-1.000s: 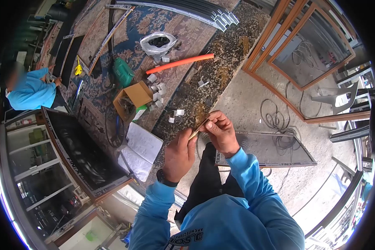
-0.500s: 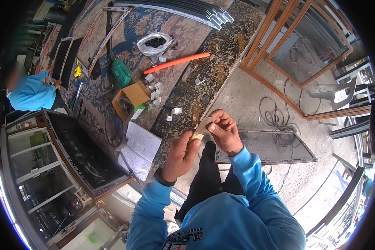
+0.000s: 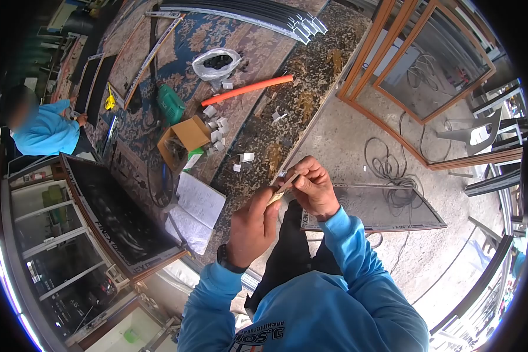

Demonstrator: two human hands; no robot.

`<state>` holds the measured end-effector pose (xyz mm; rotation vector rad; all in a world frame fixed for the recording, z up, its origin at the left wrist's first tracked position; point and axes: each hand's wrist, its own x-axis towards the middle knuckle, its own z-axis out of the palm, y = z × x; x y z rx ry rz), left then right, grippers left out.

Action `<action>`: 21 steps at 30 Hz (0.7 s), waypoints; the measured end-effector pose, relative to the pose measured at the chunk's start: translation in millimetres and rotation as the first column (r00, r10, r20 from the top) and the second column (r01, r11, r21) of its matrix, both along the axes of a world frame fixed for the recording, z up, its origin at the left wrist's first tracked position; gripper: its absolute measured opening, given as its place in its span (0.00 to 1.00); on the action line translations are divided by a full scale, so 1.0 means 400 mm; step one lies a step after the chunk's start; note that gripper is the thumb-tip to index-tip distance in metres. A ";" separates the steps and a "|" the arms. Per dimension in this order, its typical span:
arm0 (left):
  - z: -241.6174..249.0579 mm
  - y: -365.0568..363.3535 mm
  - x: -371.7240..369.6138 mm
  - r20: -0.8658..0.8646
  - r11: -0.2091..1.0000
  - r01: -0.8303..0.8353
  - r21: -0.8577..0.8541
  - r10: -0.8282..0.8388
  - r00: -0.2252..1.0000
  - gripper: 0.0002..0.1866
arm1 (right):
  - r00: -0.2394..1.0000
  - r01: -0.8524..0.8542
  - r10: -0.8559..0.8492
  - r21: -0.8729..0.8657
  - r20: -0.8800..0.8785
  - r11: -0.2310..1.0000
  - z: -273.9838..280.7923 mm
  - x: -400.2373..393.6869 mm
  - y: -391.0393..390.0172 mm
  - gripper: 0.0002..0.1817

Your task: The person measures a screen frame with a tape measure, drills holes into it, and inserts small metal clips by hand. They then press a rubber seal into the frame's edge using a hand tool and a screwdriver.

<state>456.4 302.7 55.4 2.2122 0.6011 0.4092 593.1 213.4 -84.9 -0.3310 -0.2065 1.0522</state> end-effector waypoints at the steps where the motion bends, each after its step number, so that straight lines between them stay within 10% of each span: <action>1: -0.004 0.001 -0.001 -0.005 1.000 -0.006 0.026 0.006 1.000 0.13 | 1.000 0.001 -0.001 -0.016 0.015 1.000 -0.002 0.001 0.001 0.12; 6: -0.019 -0.009 0.002 -0.048 0.988 -0.040 0.148 0.047 0.998 0.12 | 0.993 0.073 -0.068 -0.047 0.099 0.996 0.017 0.002 0.006 0.11; 10: -0.037 0.008 -0.026 -0.081 0.953 -0.014 -0.304 -0.011 0.997 0.10 | 0.991 0.035 -0.031 -0.032 0.126 0.999 0.024 0.016 -0.002 0.10; 12: -0.038 0.030 -0.030 -0.118 0.801 -0.035 -0.597 -0.044 0.992 0.10 | 0.991 0.020 -0.016 -0.026 0.136 0.999 0.014 0.021 0.002 0.10; 15: 0.006 0.054 -0.022 -0.077 0.233 -0.068 -0.970 -0.030 0.997 0.11 | 0.997 -0.038 0.035 0.046 0.070 0.998 0.023 0.024 0.004 0.11; 18: 0.004 0.038 -0.027 -0.017 0.590 -0.048 -0.806 0.057 0.998 0.12 | 0.999 -0.050 0.052 0.083 -0.013 0.995 0.028 0.027 0.008 0.12; 21: 0.006 0.020 -0.016 0.008 0.981 0.000 -0.193 0.002 1.000 0.12 | 0.997 -0.059 0.061 0.056 -0.037 0.997 0.013 0.030 0.004 0.11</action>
